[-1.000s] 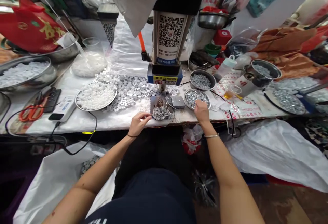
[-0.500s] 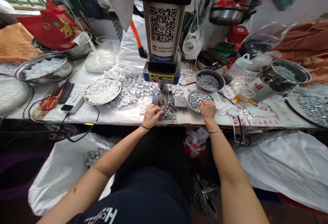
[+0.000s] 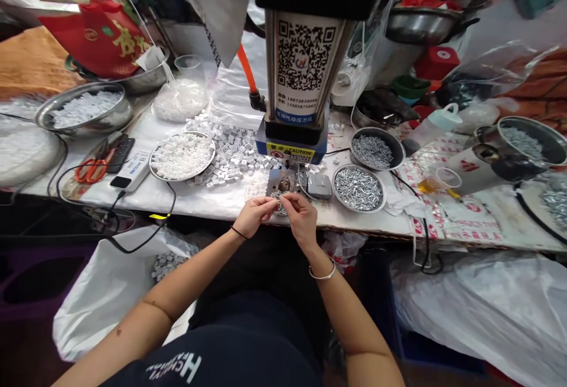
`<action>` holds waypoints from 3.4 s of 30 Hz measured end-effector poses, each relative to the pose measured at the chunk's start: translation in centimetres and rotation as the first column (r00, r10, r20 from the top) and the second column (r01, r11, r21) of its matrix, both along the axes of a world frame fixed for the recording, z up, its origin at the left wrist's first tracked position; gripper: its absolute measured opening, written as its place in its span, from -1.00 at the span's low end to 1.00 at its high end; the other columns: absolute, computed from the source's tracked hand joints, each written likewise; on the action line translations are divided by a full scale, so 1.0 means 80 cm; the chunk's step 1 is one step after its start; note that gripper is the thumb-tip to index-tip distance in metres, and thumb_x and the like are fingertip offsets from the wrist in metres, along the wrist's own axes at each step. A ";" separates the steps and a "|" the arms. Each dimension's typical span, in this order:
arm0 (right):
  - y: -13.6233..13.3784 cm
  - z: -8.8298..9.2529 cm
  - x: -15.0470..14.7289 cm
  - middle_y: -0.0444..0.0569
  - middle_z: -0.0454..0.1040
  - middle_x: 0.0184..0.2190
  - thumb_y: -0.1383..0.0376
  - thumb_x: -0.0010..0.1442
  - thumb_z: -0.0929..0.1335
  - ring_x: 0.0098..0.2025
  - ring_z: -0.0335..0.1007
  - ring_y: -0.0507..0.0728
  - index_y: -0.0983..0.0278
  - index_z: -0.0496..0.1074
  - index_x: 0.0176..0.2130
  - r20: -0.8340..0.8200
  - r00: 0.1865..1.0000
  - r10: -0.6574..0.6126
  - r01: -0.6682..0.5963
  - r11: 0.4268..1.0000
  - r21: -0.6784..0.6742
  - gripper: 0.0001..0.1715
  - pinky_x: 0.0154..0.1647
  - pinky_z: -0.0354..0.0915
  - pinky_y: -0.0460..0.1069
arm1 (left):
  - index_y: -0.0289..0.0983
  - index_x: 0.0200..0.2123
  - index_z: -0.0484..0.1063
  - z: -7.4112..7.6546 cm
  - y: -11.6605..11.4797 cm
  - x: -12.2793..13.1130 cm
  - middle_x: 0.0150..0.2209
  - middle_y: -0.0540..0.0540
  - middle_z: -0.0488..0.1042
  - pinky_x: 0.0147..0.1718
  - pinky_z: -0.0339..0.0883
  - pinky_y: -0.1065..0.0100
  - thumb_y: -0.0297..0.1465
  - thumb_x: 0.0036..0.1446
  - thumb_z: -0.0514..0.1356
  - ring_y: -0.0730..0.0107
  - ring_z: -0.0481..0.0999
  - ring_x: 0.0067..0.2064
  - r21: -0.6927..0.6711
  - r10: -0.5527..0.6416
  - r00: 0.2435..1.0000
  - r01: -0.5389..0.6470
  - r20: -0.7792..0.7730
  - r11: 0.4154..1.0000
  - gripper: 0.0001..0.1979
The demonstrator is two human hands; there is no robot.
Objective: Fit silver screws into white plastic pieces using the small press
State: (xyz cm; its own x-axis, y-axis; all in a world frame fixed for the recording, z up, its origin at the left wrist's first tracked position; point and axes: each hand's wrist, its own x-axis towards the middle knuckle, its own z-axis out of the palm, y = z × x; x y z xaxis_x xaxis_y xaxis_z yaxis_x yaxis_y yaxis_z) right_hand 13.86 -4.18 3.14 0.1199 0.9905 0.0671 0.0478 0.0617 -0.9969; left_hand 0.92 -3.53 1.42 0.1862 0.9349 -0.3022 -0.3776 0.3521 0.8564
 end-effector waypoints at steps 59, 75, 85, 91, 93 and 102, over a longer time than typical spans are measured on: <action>-0.055 -0.037 0.048 -0.09 0.59 -0.39 0.20 -0.07 0.48 -0.33 0.53 0.13 0.22 0.51 -0.36 -0.152 0.986 -0.068 0.031 0.971 -0.237 -0.79 -0.22 0.48 0.04 | -0.31 -0.30 0.55 0.002 0.108 -0.014 -0.24 -0.13 0.56 -0.23 0.38 0.38 -0.45 0.02 0.21 0.37 0.52 -0.24 0.571 0.137 0.798 0.288 -0.587 0.769 -0.84; -0.056 -0.036 0.045 -0.10 0.59 -0.38 0.24 -0.03 0.47 -0.31 0.52 0.08 0.22 0.50 -0.35 -0.167 0.985 -0.044 0.000 0.968 -0.252 -0.82 -0.21 0.45 -0.04 | -0.29 -0.28 0.55 -0.008 0.114 -0.004 -0.21 -0.14 0.56 -0.11 0.37 0.39 -0.35 0.15 0.15 0.37 0.54 -0.18 0.644 0.270 0.632 0.491 -0.727 0.586 -0.80; -0.056 -0.035 0.042 -0.07 0.59 -0.37 0.23 -0.02 0.47 -0.32 0.52 0.07 0.25 0.50 -0.34 -0.159 0.987 -0.033 -0.010 0.963 -0.268 -0.81 -0.22 0.46 -0.05 | -0.31 -0.22 0.52 0.014 0.133 -0.018 -0.18 -0.15 0.55 -0.13 0.33 0.42 -0.41 0.21 0.01 0.35 0.53 -0.15 0.484 0.071 0.504 0.768 -0.861 0.418 -0.72; -0.058 -0.039 0.035 -0.08 0.59 -0.37 0.24 -0.03 0.48 -0.32 0.52 0.06 0.24 0.50 -0.34 -0.159 0.987 -0.029 -0.015 0.963 -0.268 -0.80 -0.22 0.46 -0.06 | -0.32 0.00 0.41 -0.017 0.110 -0.010 -0.02 -0.17 0.49 -0.01 0.27 0.37 -0.40 0.19 0.01 0.30 0.46 0.01 0.616 0.146 0.680 0.524 -0.719 0.588 -0.65; -0.059 -0.038 0.034 -0.08 0.59 -0.37 0.23 -0.03 0.48 -0.32 0.53 0.07 0.24 0.50 -0.33 -0.151 0.988 -0.029 -0.013 0.962 -0.271 -0.80 -0.21 0.47 -0.06 | -0.30 0.04 0.37 -0.024 0.109 -0.019 -0.04 -0.17 0.49 -0.06 0.29 0.36 -0.35 0.20 0.03 0.31 0.47 -0.04 0.621 0.179 0.691 0.466 -0.700 0.631 -0.63; -0.067 -0.031 0.039 -0.05 0.59 -0.34 0.22 -0.01 0.47 -0.29 0.53 0.09 0.25 0.50 -0.32 -0.090 0.996 -0.016 -0.009 0.964 -0.266 -0.79 -0.19 0.47 -0.05 | -0.33 -0.32 0.50 -0.051 0.152 -0.094 -0.21 -0.27 0.42 -0.11 0.11 0.06 -0.29 0.12 0.15 0.02 0.28 -0.06 0.307 0.353 -0.135 0.276 -0.926 0.911 -0.78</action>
State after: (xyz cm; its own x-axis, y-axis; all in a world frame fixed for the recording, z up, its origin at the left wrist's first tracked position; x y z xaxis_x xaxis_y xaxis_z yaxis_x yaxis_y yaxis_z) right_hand 17.01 -9.52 0.69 0.1168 0.9708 -0.2097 -0.0432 -0.2059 -0.9776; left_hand -6.64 8.64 -2.66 -0.0545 0.9820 0.1811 0.9631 0.0039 0.2689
